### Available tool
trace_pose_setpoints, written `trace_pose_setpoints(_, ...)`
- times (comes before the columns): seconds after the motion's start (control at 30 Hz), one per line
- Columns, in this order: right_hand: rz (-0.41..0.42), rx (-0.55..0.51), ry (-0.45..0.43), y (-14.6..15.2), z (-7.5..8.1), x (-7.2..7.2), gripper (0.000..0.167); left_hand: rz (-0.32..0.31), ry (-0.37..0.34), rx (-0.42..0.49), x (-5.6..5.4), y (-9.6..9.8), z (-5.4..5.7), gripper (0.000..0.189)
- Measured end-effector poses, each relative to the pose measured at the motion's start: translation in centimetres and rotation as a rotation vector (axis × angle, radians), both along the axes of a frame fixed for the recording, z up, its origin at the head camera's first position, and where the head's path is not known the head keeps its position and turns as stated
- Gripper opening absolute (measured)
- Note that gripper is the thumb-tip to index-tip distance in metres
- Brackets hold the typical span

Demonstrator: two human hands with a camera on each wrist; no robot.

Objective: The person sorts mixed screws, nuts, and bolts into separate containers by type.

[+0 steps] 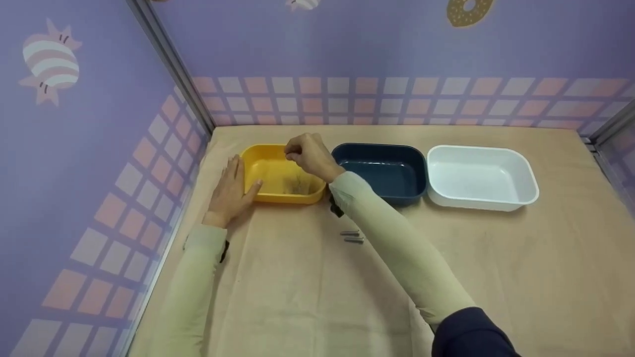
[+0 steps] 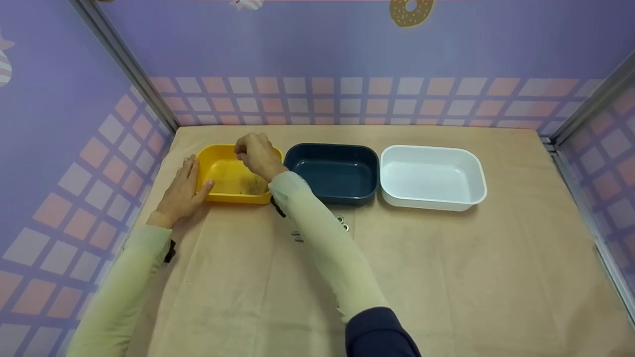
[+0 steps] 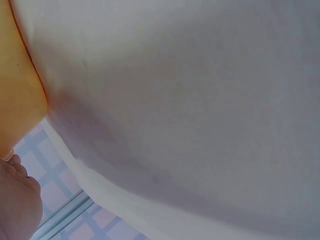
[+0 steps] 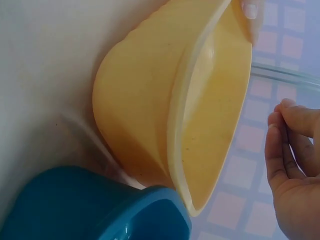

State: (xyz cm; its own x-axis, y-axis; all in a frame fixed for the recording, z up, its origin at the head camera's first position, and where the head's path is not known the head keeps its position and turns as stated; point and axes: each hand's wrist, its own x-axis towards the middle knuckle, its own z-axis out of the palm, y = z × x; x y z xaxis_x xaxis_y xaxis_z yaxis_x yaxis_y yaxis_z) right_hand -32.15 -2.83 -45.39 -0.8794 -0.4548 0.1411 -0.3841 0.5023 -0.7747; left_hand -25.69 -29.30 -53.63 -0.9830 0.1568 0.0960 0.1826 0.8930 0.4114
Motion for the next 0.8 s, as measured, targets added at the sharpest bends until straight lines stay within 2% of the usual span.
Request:
trace_pose_setpoints(0.43, -0.043, 0.012, -0.023, -0.2, 0.1, -0.3, 0.024, -0.004, 0.016, -0.001, -0.4, 0.1, 0.5, 0.093)
trace_pose_setpoints(0.8, 0.005, 0.082, 0.079, 0.8, -0.1, 0.2, 0.02, -0.008, 0.008, -0.001, 0.0, 0.1, 0.2, 0.092)
